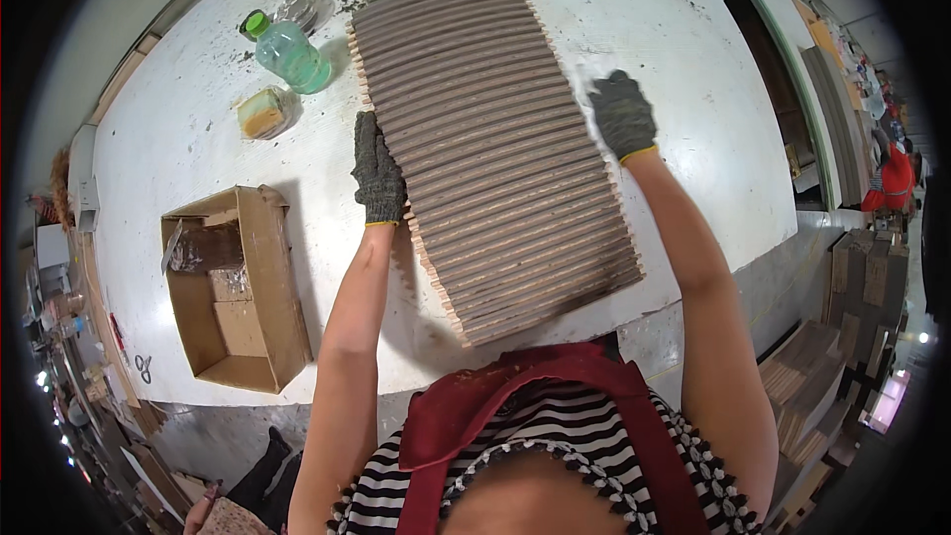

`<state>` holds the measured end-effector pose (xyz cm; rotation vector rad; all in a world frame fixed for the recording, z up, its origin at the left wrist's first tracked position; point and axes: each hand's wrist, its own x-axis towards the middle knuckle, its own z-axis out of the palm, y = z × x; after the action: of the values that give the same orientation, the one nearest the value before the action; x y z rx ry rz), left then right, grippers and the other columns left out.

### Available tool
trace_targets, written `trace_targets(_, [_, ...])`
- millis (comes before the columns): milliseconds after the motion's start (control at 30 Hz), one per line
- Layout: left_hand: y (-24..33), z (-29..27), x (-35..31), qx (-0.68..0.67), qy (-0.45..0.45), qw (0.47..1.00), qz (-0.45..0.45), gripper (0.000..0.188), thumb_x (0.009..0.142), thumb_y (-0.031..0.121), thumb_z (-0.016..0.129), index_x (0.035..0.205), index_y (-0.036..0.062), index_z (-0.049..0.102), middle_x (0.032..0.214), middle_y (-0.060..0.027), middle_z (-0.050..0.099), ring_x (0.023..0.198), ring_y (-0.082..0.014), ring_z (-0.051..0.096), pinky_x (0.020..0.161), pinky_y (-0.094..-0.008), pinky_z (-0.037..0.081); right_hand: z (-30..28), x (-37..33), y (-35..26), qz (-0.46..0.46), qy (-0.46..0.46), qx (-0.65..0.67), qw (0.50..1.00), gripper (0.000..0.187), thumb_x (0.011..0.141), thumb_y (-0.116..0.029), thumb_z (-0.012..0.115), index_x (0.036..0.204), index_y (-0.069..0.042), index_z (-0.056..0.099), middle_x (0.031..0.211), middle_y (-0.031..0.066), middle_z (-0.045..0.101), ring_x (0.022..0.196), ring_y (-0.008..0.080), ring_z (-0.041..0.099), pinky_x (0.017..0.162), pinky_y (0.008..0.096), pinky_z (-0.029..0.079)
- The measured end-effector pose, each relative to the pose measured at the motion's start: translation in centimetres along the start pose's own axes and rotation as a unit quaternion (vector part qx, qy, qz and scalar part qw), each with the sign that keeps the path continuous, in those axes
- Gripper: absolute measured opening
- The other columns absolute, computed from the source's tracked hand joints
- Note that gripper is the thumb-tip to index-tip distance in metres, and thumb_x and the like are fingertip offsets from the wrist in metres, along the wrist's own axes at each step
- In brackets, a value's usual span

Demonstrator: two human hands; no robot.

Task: The recorder cleans and inspects a slatted wooden mat using a wet sponge and a white cloth on a workbench.

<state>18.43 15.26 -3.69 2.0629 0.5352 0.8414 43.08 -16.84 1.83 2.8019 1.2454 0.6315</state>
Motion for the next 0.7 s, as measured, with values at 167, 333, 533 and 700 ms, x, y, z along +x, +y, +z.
trace_targets(167, [-0.4, -0.5, -0.7, -0.014, 0.015, 0.999, -0.026, 0.042, 0.101, 0.008, 0.035, 0.141, -0.0011, 0.042, 0.148, -0.02, 0.039, 0.138, -0.0318, 0.037, 0.115, -0.0393, 0.029, -3.8, 0.9, -3.5, 0.099, 0.002, 0.175, 0.98, 0.029, 0.092, -0.024, 0.055, 0.113, -0.006, 0.064, 0.11, 0.0168, 0.064, 0.103, 0.0315, 0.061, 0.087, 0.0424, 0.051])
trace_targets(333, [-8.2, -1.8, -0.7, -0.061, -0.007, 0.998, 0.012, 0.043, 0.1, 0.012, 0.044, 0.14, -0.0011, 0.044, 0.145, -0.0177, 0.043, 0.136, -0.0272, 0.039, 0.115, -0.0377, 0.027, -7.4, 1.0, -23.0, -0.196, 0.094, 0.363, 0.906, 0.032, 0.088, -0.025, 0.058, 0.115, -0.009, 0.062, 0.117, 0.0115, 0.061, 0.105, 0.0266, 0.061, 0.09, 0.0422, 0.05])
trace_targets(533, [-1.8, -0.4, -0.5, 0.084, -0.008, 0.993, 0.085, 0.046, 0.099, 0.009, 0.033, 0.145, 0.0012, 0.038, 0.151, -0.0169, 0.037, 0.142, -0.0334, 0.028, 0.118, -0.0423, 0.019, -2.5, -1.7, -12.3, -0.139, 0.139, 0.287, 0.938, 0.029, 0.087, -0.025, 0.054, 0.111, -0.014, 0.065, 0.109, 0.0112, 0.064, 0.106, 0.028, 0.06, 0.1, 0.0458, 0.043])
trace_targets(700, [-2.5, -0.8, -0.1, 0.108, 0.008, 0.991, 0.083, 0.046, 0.099, 0.008, 0.031, 0.144, 0.0017, 0.04, 0.149, -0.0171, 0.039, 0.141, -0.0354, 0.029, 0.118, -0.0431, 0.021, -4.8, -2.9, 1.0, 0.004, -0.082, 0.01, 0.997, 0.027, 0.088, -0.034, 0.057, 0.092, -0.01, 0.071, 0.095, 0.0128, 0.067, 0.095, 0.0263, 0.063, 0.08, 0.0405, 0.049])
